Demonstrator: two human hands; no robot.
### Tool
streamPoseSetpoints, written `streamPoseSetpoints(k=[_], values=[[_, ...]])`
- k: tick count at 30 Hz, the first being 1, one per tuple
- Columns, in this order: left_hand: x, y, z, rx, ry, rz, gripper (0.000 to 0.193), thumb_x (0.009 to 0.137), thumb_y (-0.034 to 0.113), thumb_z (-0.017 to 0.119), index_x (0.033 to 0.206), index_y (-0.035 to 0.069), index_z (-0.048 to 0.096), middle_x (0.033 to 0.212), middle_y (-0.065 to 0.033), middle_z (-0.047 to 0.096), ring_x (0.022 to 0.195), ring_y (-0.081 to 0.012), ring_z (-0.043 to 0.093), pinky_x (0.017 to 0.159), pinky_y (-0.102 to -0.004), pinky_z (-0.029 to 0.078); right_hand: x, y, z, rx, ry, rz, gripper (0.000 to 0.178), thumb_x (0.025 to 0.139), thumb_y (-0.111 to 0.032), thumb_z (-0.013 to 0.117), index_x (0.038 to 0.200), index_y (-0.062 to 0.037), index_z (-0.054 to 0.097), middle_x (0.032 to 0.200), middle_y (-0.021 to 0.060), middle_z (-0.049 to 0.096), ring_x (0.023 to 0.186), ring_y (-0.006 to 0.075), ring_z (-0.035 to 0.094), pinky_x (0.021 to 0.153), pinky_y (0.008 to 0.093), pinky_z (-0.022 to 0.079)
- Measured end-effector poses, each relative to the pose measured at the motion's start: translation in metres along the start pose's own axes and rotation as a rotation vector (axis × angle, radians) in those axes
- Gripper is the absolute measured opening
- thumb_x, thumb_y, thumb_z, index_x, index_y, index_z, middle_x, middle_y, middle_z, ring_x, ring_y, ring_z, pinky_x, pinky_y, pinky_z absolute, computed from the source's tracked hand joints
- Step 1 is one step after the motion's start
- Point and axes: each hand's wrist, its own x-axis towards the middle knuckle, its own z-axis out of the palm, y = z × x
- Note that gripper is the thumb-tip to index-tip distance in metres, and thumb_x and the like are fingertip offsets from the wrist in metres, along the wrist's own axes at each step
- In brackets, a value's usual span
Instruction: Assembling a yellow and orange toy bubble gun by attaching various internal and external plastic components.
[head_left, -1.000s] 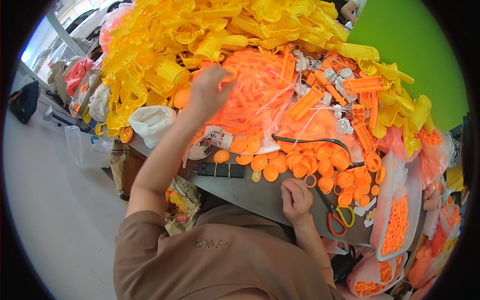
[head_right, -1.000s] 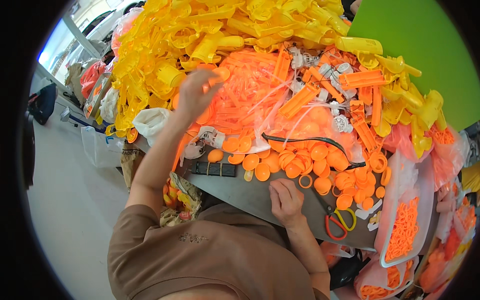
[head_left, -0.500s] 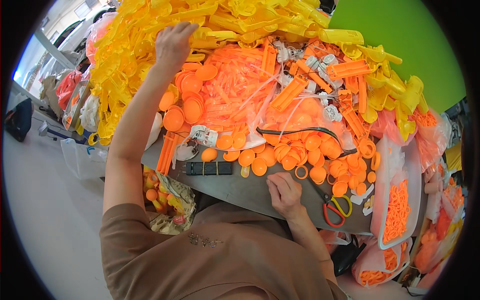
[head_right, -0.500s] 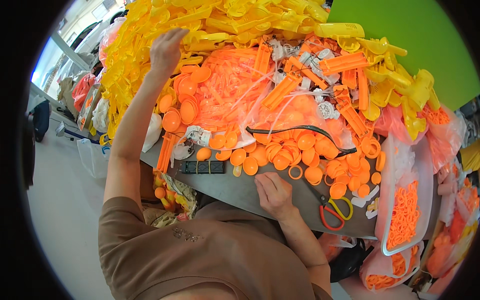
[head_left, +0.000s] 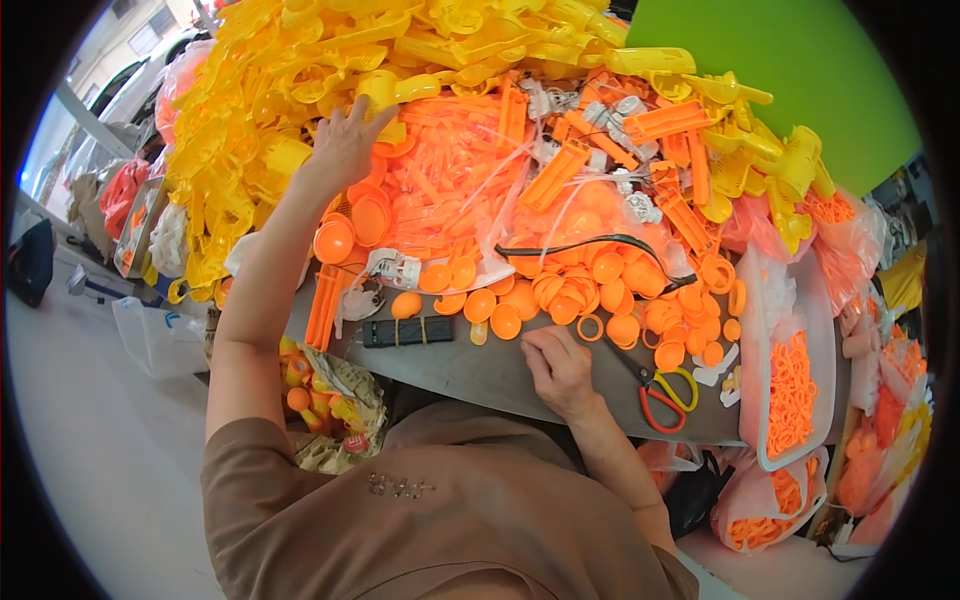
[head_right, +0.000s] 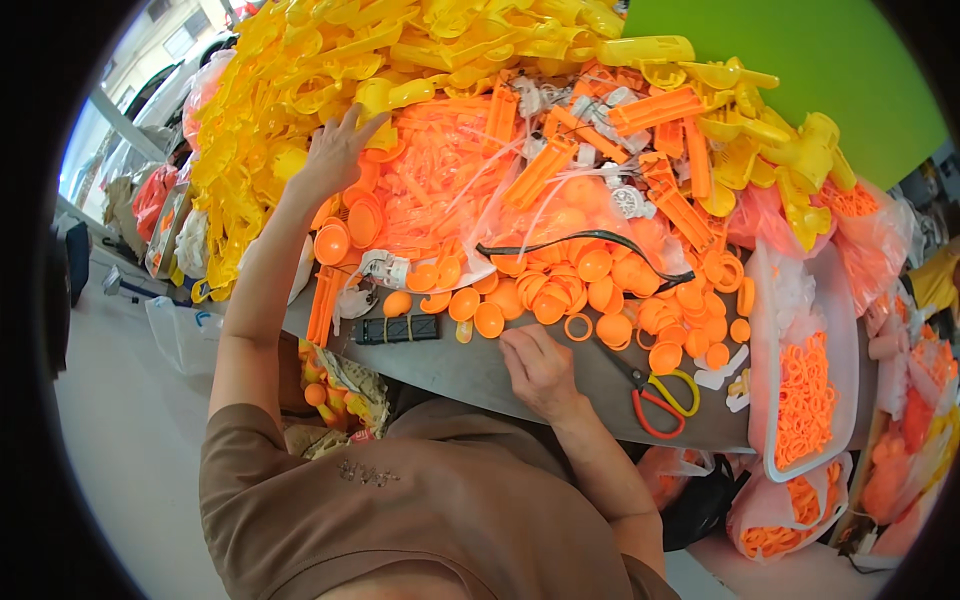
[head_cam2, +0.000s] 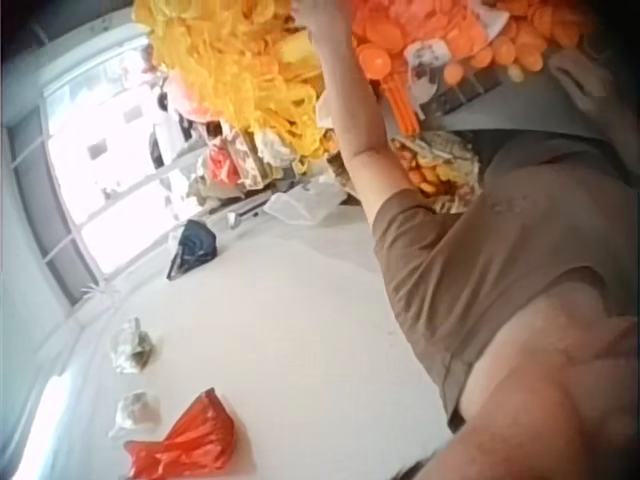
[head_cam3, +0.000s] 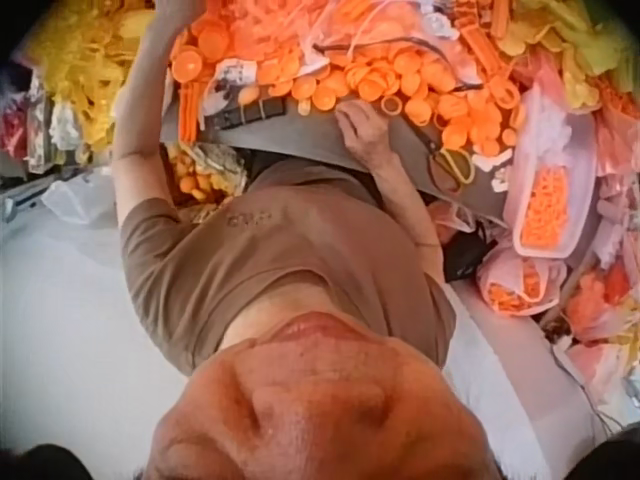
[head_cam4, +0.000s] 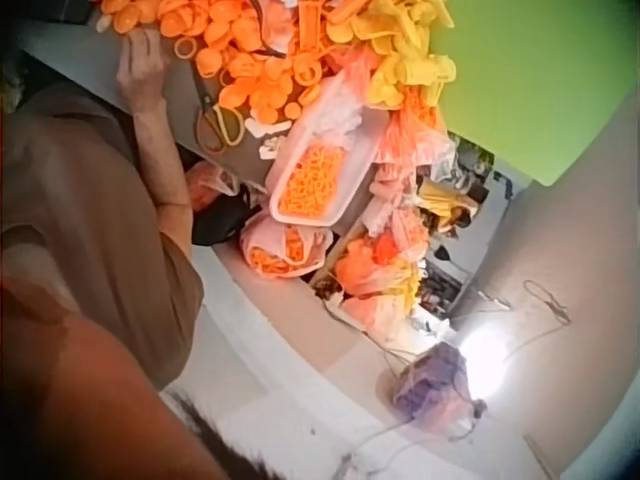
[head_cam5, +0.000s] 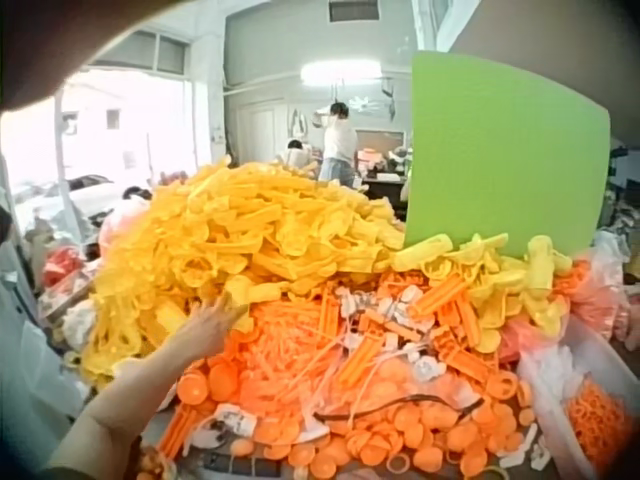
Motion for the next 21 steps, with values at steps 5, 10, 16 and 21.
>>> streamPoseSetpoints(k=[5, 10, 16, 21], values=[[0.014, -0.029, 0.038, -0.090, 0.245, 0.036, 0.058, 0.073, -0.005, 0.054, 0.125, 0.021, 0.054, 0.125, -0.0126, 0.052, 0.104, -0.0346, 0.056, 0.083, -0.0407, 0.050, 0.000, 0.000, 0.003, 0.024, -0.018, -0.027, 0.015, 0.073, 0.006, 0.066, 0.086, 0.0002, 0.060, 0.077, 0.0107, 0.059, 0.062, 0.0232, 0.060, 0.054, 0.0308, 0.047], [0.041, -0.046, 0.000, -0.259, 0.779, 0.131, 0.026, 0.079, 0.001, 0.057, 0.102, 0.011, 0.065, 0.089, -0.0074, 0.066, 0.082, -0.0253, 0.064, 0.067, -0.0341, 0.052, -0.001, 0.003, 0.003, 0.016, 0.003, -0.046, 0.015, 0.074, 0.005, 0.066, 0.087, 0.0006, 0.060, 0.076, 0.0112, 0.058, 0.062, 0.0236, 0.059, 0.053, 0.0308, 0.048], [0.049, -0.040, -0.023, -0.465, 0.614, -0.017, 0.020, 0.087, 0.012, 0.058, 0.105, 0.009, 0.065, 0.086, -0.0106, 0.067, 0.084, -0.0227, 0.066, 0.074, -0.0327, 0.051, -0.003, 0.006, 0.003, 0.017, -0.002, -0.063, 0.013, 0.075, 0.004, 0.065, 0.086, 0.0008, 0.059, 0.076, 0.0113, 0.058, 0.062, 0.0237, 0.060, 0.053, 0.0308, 0.047], [0.003, -0.021, 0.011, -0.218, 0.028, 0.044, 0.047, 0.082, 0.016, 0.060, 0.128, 0.016, 0.049, 0.125, -0.0194, 0.051, 0.098, -0.0354, 0.060, 0.081, -0.0427, 0.049, -0.003, 0.003, 0.002, 0.030, 0.001, -0.049, 0.013, 0.075, 0.004, 0.065, 0.086, 0.0007, 0.059, 0.076, 0.0112, 0.058, 0.061, 0.0236, 0.059, 0.053, 0.0308, 0.047]])
